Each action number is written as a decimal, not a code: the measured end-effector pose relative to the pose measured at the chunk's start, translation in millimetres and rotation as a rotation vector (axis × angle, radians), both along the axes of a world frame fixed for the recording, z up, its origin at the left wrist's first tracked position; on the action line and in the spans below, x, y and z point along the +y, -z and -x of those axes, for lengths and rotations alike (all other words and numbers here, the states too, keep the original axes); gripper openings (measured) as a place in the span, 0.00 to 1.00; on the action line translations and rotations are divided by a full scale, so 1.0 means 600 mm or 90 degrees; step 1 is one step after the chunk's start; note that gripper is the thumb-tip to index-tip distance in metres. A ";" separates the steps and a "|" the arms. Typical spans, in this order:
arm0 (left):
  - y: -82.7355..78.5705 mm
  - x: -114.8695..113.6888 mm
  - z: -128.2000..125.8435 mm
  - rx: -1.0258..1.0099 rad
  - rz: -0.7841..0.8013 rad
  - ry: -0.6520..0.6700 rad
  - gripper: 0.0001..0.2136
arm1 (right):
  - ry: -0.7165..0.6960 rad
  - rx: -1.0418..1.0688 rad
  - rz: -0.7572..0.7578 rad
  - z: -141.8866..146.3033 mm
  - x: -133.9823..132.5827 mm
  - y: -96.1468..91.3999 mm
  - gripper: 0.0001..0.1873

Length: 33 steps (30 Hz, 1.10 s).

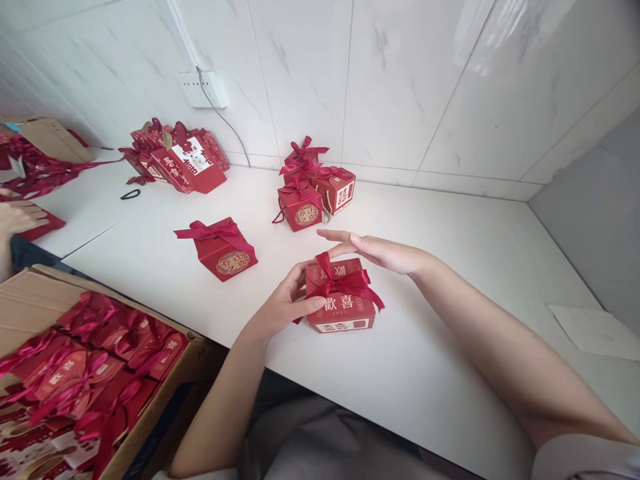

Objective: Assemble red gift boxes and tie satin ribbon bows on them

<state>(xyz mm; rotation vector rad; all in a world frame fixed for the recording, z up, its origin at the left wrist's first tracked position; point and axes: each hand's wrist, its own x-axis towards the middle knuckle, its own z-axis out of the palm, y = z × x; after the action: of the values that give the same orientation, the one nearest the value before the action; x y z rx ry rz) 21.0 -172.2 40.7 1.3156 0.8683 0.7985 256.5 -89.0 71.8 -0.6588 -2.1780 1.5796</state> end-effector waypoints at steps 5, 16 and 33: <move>0.000 0.000 -0.006 0.022 -0.033 -0.006 0.27 | -0.003 -0.002 0.016 0.008 -0.010 -0.007 0.30; 0.008 -0.010 -0.002 0.088 -0.220 -0.185 0.21 | -0.008 0.040 0.017 0.001 -0.003 -0.010 0.27; -0.029 0.059 -0.003 0.249 -0.381 -0.095 0.41 | 0.252 0.307 0.310 0.000 0.067 0.108 0.30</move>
<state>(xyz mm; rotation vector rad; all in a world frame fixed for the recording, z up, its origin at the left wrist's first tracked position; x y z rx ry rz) 22.8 -136.6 58.0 1.9979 1.0900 0.9784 256.4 -48.8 6.8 -0.6995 -1.2417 1.8163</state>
